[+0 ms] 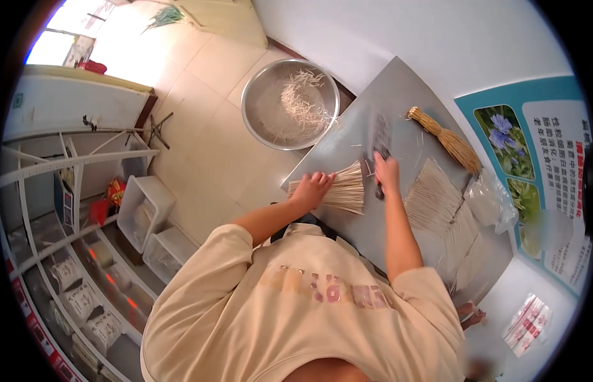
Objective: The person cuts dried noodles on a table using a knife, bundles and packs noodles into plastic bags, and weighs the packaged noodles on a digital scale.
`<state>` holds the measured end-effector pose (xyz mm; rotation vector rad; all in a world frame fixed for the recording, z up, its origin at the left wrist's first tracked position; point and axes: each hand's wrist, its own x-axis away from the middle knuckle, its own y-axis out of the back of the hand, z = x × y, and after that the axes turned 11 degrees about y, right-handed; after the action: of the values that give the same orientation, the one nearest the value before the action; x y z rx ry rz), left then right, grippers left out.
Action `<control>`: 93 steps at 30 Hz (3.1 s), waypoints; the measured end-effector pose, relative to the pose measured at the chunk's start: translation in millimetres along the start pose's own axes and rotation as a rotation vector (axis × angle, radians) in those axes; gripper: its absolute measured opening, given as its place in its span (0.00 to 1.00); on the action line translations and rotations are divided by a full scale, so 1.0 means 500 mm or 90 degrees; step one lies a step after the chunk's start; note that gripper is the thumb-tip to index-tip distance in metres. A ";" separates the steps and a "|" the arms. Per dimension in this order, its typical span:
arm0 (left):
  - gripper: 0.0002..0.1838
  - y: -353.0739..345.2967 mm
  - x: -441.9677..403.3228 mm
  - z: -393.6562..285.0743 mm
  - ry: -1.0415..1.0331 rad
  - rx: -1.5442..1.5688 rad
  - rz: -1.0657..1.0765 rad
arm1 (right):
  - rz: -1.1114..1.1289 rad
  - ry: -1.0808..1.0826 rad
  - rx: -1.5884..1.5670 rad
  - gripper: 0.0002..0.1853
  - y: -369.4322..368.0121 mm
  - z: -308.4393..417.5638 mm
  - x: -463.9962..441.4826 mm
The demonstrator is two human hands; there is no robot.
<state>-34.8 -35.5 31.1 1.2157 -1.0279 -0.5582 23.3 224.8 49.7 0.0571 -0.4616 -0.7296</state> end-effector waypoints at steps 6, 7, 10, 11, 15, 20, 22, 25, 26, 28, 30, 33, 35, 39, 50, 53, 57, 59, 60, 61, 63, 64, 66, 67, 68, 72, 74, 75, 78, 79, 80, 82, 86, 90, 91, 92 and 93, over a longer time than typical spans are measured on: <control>0.65 0.001 -0.001 0.009 -0.007 -0.002 -0.015 | -0.145 -0.152 -0.010 0.18 0.188 -0.186 0.221; 0.65 0.005 0.000 0.013 -0.012 0.003 -0.016 | -0.167 -0.184 -0.062 0.18 0.191 -0.202 0.240; 0.65 0.000 0.002 0.011 -0.011 0.001 -0.023 | -0.183 -0.205 -0.119 0.20 0.163 -0.207 0.220; 0.65 -0.003 0.006 0.008 -0.007 -0.008 -0.029 | -0.145 -0.200 -0.133 0.20 0.142 -0.201 0.187; 0.65 0.000 0.014 0.010 -0.002 -0.018 -0.027 | 0.023 -0.129 -0.004 0.20 0.016 -0.132 -0.020; 0.66 -0.032 0.008 -0.003 0.018 0.003 -0.022 | 0.217 -0.049 0.094 0.21 -0.154 0.041 -0.145; 0.66 -0.011 0.007 0.001 0.012 0.003 -0.004 | 0.218 -0.011 0.179 0.21 -0.171 0.066 -0.146; 0.67 0.004 -0.018 0.010 -0.048 -0.009 0.043 | 0.119 0.084 0.130 0.20 -0.119 0.079 -0.048; 0.67 0.003 -0.040 0.012 -0.064 -0.019 0.045 | 0.085 0.079 0.135 0.20 -0.083 0.070 -0.002; 0.68 0.007 -0.085 0.004 -0.097 -0.021 0.041 | -0.018 0.105 0.196 0.20 0.006 0.009 0.099; 0.68 0.021 -0.138 -0.005 -0.145 -0.051 0.033 | -0.125 0.143 0.253 0.20 0.090 -0.105 0.198; 0.68 0.047 -0.196 -0.034 -0.178 -0.042 0.051 | -0.206 0.062 0.278 0.20 0.184 -0.215 0.394; 0.70 0.058 -0.245 -0.054 -0.192 -0.040 0.068 | -0.275 0.014 0.278 0.19 0.204 -0.264 0.514; 0.70 0.087 -0.347 -0.062 -0.297 -0.077 0.044 | -0.372 -0.258 0.148 0.17 0.155 -0.229 0.675; 0.53 0.139 -0.413 -0.083 -0.411 0.052 -0.122 | -0.447 -0.180 0.167 0.17 0.080 -0.294 0.734; 0.31 0.156 -0.420 -0.090 -0.383 0.130 -0.145 | -0.378 -0.246 0.200 0.20 0.101 -0.261 0.713; 0.15 0.139 -0.466 -0.104 -0.203 0.099 -0.019 | -0.370 -0.241 0.164 0.20 0.118 -0.236 0.693; 0.15 0.142 -0.492 -0.104 -0.193 0.086 -0.053 | -0.391 -0.155 0.180 0.18 0.124 -0.242 0.691; 0.14 0.145 -0.502 -0.105 -0.181 0.078 -0.085 | -0.392 -0.153 0.177 0.18 0.132 -0.232 0.692; 0.14 0.148 -0.510 -0.106 -0.182 0.074 -0.088 | -0.350 -0.176 0.205 0.19 0.144 -0.220 0.695; 0.11 0.146 -0.526 -0.107 -0.166 -0.005 -0.037 | -0.309 -0.194 0.230 0.20 0.159 -0.221 0.698; 0.11 0.141 -0.535 -0.108 -0.166 -0.009 -0.041 | -0.295 -0.192 0.249 0.20 0.168 -0.227 0.703; 0.09 0.137 -0.542 -0.116 -0.147 0.011 -0.033 | -0.284 -0.189 0.264 0.21 0.185 -0.233 0.708; 0.09 0.139 -0.541 -0.120 -0.148 0.006 -0.033 | -0.284 -0.202 0.263 0.21 0.195 -0.229 0.711; 0.08 0.141 -0.537 -0.118 -0.162 0.010 -0.038 | -0.281 -0.214 0.260 0.20 0.198 -0.227 0.716; 0.06 0.148 -0.543 -0.112 -0.189 -0.049 -0.057 | -0.319 -0.169 0.202 0.20 0.213 -0.268 0.721; 0.06 0.136 -0.542 -0.105 -0.186 -0.067 -0.063 | -0.322 -0.207 0.138 0.19 0.219 -0.267 0.721; 0.06 0.145 -0.539 -0.105 -0.183 -0.073 -0.072 | -0.374 -0.135 0.106 0.18 0.210 -0.277 0.717; 0.06 0.161 -0.535 -0.101 -0.216 -0.073 -0.051 | -0.402 -0.169 0.043 0.18 0.191 -0.295 0.717; 0.06 0.155 -0.539 -0.097 -0.219 -0.076 -0.049 | -0.404 -0.171 0.040 0.18 0.182 -0.293 0.717; 0.06 0.150 -0.540 -0.093 -0.233 -0.063 -0.077 | -0.417 -0.170 0.031 0.17 0.171 -0.290 0.717; 0.05 0.150 -0.540 -0.086 -0.248 -0.050 -0.108 | -0.432 -0.165 0.023 0.17 0.148 -0.271 0.717; 0.05 0.170 -0.526 -0.080 -0.263 -0.069 -0.149 | -0.438 -0.242 -0.073 0.18 0.090 -0.261 0.714; 0.07 0.192 -0.524 -0.075 -0.333 -0.009 -0.152 | -0.456 -0.237 -0.091 0.16 0.030 -0.256 0.693; 0.09 0.191 -0.524 -0.073 -0.348 0.014 -0.150 | -0.476 -0.208 -0.088 0.15 0.012 -0.261 0.685; 0.09 0.189 -0.522 -0.070 -0.358 0.015 -0.151 | -0.497 -0.182 -0.086 0.15 -0.003 -0.266 0.686; 0.09 0.185 -0.527 -0.066 -0.362 0.029 -0.130 | -0.480 -0.187 -0.101 0.14 -0.014 -0.266 0.690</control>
<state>-142.8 224.0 28.6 1.2388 -1.4011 -1.0858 299.9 -20.5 62.0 -0.0296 -0.6698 -1.5254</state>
